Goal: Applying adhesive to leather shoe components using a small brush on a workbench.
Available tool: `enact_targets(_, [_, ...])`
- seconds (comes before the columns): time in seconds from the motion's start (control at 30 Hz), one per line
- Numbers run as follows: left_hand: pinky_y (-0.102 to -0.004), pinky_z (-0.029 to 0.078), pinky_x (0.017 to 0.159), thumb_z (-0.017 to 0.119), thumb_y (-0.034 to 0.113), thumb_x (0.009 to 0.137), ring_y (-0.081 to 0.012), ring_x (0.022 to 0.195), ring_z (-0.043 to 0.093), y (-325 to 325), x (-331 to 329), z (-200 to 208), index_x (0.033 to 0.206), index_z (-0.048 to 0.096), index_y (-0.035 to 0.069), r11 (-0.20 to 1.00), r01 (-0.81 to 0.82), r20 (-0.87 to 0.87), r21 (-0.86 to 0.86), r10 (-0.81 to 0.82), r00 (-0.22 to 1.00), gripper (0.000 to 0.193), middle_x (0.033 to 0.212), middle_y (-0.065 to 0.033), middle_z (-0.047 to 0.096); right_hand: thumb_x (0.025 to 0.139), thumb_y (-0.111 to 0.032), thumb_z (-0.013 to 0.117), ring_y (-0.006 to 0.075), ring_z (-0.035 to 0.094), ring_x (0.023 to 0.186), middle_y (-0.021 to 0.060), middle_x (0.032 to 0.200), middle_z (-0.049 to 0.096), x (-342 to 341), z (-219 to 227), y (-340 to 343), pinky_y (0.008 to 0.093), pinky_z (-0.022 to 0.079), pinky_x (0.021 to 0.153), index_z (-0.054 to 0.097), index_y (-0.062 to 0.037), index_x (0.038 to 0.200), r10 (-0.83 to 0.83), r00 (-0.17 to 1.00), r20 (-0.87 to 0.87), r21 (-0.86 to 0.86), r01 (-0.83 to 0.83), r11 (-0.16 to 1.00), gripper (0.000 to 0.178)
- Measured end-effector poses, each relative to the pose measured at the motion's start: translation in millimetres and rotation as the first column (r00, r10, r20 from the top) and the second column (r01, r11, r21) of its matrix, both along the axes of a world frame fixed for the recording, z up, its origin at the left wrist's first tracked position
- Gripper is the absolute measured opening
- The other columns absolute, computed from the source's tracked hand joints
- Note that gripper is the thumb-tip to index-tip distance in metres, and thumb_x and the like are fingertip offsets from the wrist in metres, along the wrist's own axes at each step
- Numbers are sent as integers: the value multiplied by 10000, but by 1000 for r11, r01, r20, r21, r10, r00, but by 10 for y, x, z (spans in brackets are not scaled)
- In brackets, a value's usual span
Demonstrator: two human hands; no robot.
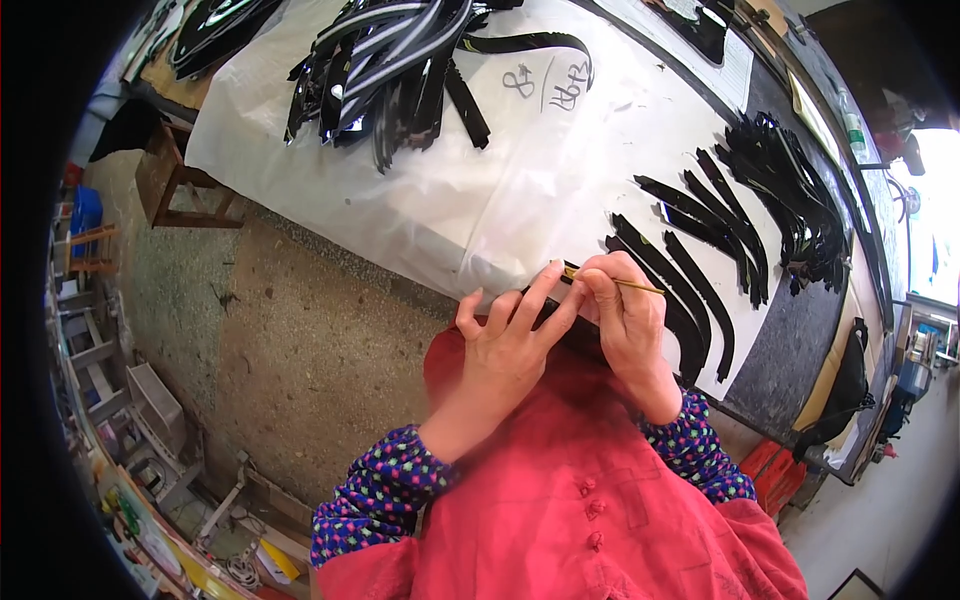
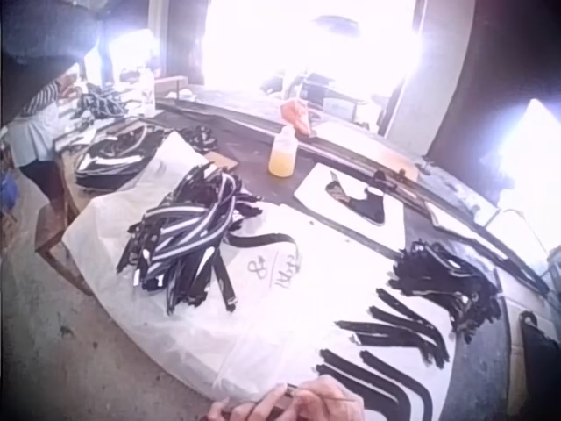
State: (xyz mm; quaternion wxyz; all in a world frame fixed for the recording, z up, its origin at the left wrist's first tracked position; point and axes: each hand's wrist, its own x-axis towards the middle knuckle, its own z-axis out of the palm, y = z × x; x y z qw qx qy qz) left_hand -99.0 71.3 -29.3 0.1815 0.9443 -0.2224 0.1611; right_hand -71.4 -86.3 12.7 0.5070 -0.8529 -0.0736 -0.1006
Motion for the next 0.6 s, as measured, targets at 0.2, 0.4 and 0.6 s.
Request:
enact_targets(0.2, [-463,273,1045,616,95,825,-115,1049,496,27,-4,-9,1414,580,329,999,14,0,36,-14,1000,636,1489,72,495,989,-53,625,243,628,677,116,845,627,-36,97,-61,333,509,599,636,4,1032,-13,998,-54,-8,13,1000,72])
enact_targets(0.4, [-466,265,1043,750,286,855,-146,1111,473,59,3,72,1458,545,310,998,68,-63,17,-67,996,637,1510,55,451,823,63,737,314,658,900,125,963,695,-191,29,-180,378,530,784,674,-10,1049,-78,954,289,-328,176,928,246])
enact_targets(0.6, [-461,378,889,710,287,888,-218,977,581,110,89,95,1447,546,248,989,137,-60,-60,-140,988,584,1471,-36,528,811,24,669,286,653,992,92,1024,701,-294,-1,-212,391,477,875,681,-44,1024,-73,947,312,-356,188,915,224])
